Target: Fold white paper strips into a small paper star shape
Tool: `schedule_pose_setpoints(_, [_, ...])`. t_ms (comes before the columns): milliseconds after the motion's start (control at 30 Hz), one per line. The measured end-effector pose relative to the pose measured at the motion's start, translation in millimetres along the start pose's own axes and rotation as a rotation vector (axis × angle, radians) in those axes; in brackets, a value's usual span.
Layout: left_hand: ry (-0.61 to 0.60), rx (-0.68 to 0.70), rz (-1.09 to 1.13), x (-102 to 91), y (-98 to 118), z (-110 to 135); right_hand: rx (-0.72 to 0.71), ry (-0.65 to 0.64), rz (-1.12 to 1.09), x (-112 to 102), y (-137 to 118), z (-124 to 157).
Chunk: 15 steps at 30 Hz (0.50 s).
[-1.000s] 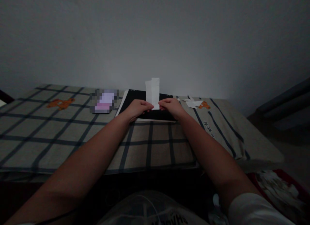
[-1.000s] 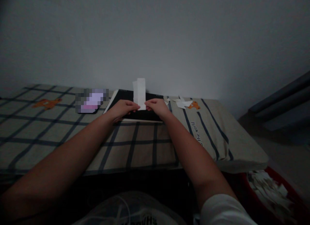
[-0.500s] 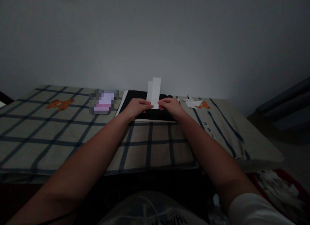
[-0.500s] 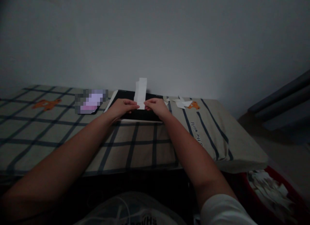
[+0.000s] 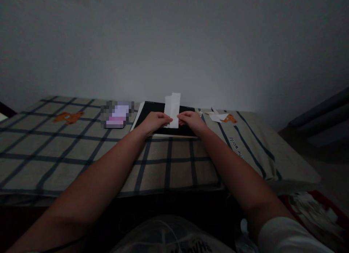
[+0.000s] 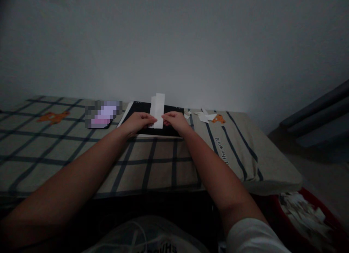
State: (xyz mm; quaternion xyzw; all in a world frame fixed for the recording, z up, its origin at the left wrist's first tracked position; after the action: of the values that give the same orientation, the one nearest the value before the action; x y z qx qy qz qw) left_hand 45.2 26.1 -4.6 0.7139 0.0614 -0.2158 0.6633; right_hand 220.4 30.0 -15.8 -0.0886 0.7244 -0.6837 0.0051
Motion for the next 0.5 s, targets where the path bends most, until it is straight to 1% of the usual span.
schedule_pose_setpoints(100, [-0.003,-0.009,-0.039,0.7,-0.6,0.6,-0.023,-0.016,0.029,-1.0,-1.2,0.0])
schedule_pose_setpoints(267, [0.022,-0.003,0.005,-0.8,1.7,2.1,-0.016,-0.060,0.061,2.0,-1.6,2.4])
schedule_pose_setpoints(367, [0.017,0.000,0.015,-1.8,1.5,1.5,0.007,-0.054,0.045,3.9,0.5,2.5])
schedule_pose_setpoints(500, [-0.012,0.014,0.019,-0.9,-1.6,-0.6,-0.017,-0.025,-0.008,2.7,1.4,0.4])
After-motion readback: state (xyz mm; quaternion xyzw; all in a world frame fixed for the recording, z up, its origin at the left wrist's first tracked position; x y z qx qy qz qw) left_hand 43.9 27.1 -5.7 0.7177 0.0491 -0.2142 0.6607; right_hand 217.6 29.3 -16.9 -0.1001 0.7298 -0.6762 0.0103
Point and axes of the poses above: each hand's wrist, its own z-axis away from the middle knuckle, its own x-axis out of the palm, y = z × x, the point moved 4 cm from there along -z, towards the middle knuckle, and after that the axes turned 11 degrees about -z, right-handed, at the moved point
